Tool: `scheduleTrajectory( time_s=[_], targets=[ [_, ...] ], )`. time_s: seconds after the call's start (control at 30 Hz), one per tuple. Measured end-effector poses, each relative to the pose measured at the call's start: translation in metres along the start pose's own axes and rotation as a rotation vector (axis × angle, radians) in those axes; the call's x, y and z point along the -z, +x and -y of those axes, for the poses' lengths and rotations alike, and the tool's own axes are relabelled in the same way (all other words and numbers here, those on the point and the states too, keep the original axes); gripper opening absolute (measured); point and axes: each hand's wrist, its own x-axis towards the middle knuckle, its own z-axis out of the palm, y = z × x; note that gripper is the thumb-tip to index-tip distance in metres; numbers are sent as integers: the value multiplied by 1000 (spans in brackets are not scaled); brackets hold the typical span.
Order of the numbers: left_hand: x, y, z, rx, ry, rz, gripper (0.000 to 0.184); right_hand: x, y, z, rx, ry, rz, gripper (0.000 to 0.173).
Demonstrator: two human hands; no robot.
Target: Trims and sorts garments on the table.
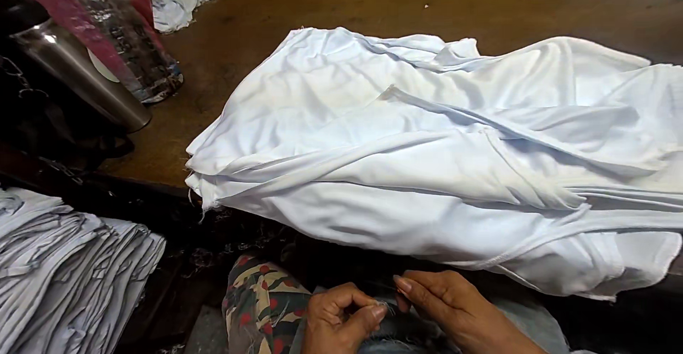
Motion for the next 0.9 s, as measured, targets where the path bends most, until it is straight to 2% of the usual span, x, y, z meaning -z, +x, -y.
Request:
scheduleTrajectory(
  time_s=[0.07,0.1,0.2,0.27,0.33,0.37,0.43,0.47,0.53,0.63,0.7,0.8,0.9],
  targets=[
    [0,4,2,15,48,52,6,7,-7,2,62,37,3,42],
    [-1,7,1,50,33,63,11,13,-13,6,99,73,7,42],
    [-11,20,-2,196,-135,32,64,35,-35,17,181,15,-66,37],
    [-19,29,1,226,-289,36,75,49,-49,13,233,-220,-206,35],
    [-26,34,0,249,-418,73,61,59,-57,8,287,-576,-305,31],
    [-29,36,-3,281,-458,72,46,62,-59,5,306,-710,-329,27],
    [-36,40,-10,338,-450,29,21,61,-58,-4,345,-871,-374,26],
    [-38,43,-13,351,-397,1,18,59,-55,-9,371,-924,-405,26],
    [-44,46,-18,400,-329,-103,26,55,-45,-22,439,-1004,-486,25],
    [-51,51,-17,463,-440,-202,54,58,-33,-34,520,-1046,-569,26],
    [-53,52,-15,469,-539,-194,46,60,-28,-35,542,-1050,-590,27],
    [-56,52,-16,513,-602,-165,19,63,-25,-37,567,-1050,-608,25],
    [-57,46,-30,579,-644,-107,16,65,-27,-33,573,-1025,-582,25]
  ],
)
